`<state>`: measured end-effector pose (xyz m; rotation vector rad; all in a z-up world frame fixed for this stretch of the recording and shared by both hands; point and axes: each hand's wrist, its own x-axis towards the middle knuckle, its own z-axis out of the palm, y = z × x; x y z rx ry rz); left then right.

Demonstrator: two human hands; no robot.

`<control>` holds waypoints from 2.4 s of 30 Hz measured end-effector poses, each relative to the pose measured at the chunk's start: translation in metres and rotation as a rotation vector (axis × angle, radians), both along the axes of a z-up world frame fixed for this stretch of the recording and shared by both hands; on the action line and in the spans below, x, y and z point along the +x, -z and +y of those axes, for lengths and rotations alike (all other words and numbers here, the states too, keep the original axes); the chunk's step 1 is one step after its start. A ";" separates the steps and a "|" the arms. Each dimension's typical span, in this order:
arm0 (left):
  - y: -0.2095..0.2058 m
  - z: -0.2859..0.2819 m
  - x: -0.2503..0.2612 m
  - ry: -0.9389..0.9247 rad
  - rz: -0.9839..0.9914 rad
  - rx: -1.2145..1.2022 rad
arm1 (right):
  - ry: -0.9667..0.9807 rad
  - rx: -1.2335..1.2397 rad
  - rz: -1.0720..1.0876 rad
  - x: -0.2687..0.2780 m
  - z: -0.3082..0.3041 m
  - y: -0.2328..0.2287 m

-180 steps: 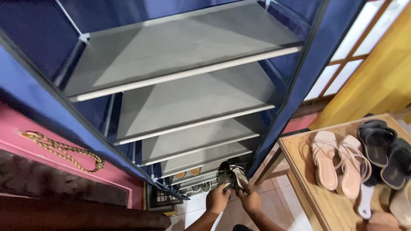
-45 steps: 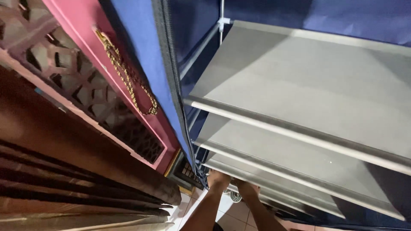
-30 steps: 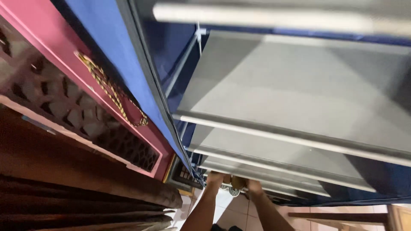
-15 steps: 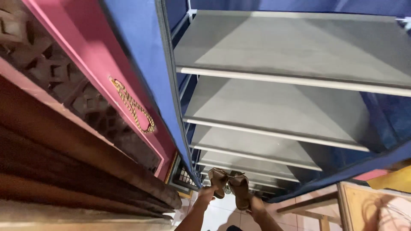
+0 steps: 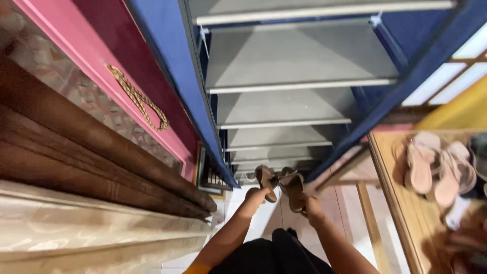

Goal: The person removes several pairs of shoes from a glass-fronted shoe rack and places them on a nearby wooden table. They then use a feather duster to wipe the empty shelves and later use a small brush to clean the soles of some sandals before returning them to the rack.

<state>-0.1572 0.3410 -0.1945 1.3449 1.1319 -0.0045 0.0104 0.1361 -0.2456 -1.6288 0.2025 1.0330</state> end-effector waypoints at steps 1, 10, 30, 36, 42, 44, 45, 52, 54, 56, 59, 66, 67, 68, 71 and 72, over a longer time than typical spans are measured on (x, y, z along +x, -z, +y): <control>0.000 -0.001 0.005 0.012 0.017 -0.019 | 0.012 -0.019 0.017 -0.002 -0.010 -0.004; -0.086 -0.118 -0.026 0.086 -0.140 -0.032 | 0.534 0.092 0.001 -0.106 -0.088 -0.138; -0.191 -0.409 0.122 0.717 -0.707 -0.263 | 0.822 0.692 -0.532 -0.075 -0.395 -0.286; -0.194 -0.482 0.153 0.755 -0.757 -0.312 | 0.863 0.672 -0.523 -0.060 -0.458 -0.310; -0.220 -0.493 0.176 0.793 -0.599 -0.097 | 0.941 0.498 -0.469 -0.040 -0.464 -0.319; -0.241 -0.488 0.184 0.859 -0.537 -0.053 | 0.991 0.417 -0.525 -0.026 -0.464 -0.310; -0.249 -0.487 0.184 0.914 -0.468 -0.007 | 1.030 0.333 -0.569 -0.024 -0.465 -0.302; -0.305 -0.466 0.191 1.291 -0.189 0.401 | 0.951 0.057 -0.753 -0.024 -0.461 -0.269; -0.319 -0.461 0.197 1.402 -0.171 0.723 | 0.868 -0.062 -0.730 -0.036 -0.452 -0.288; -0.320 -0.463 0.198 1.421 -0.181 0.809 | 0.865 -0.123 -0.719 -0.054 -0.445 -0.303; -0.295 -0.471 0.200 1.314 -0.339 0.944 | 0.811 -0.206 -0.773 -0.071 -0.443 -0.306; -0.252 -0.523 0.169 1.130 -0.918 1.108 | 0.875 -0.193 -0.952 -0.115 -0.476 -0.288; -0.256 -0.534 0.162 1.137 -0.923 1.104 | 0.882 -0.197 -0.951 -0.122 -0.488 -0.283; -0.261 -0.545 0.155 1.184 -0.966 1.086 | 0.950 -0.186 -0.955 -0.129 -0.501 -0.278; -0.265 -0.573 0.133 1.253 -1.040 1.043 | 1.100 -0.193 -1.004 -0.153 -0.541 -0.257; -0.264 -0.583 0.127 1.273 -1.073 1.023 | 1.183 -0.207 -1.052 -0.161 -0.556 -0.249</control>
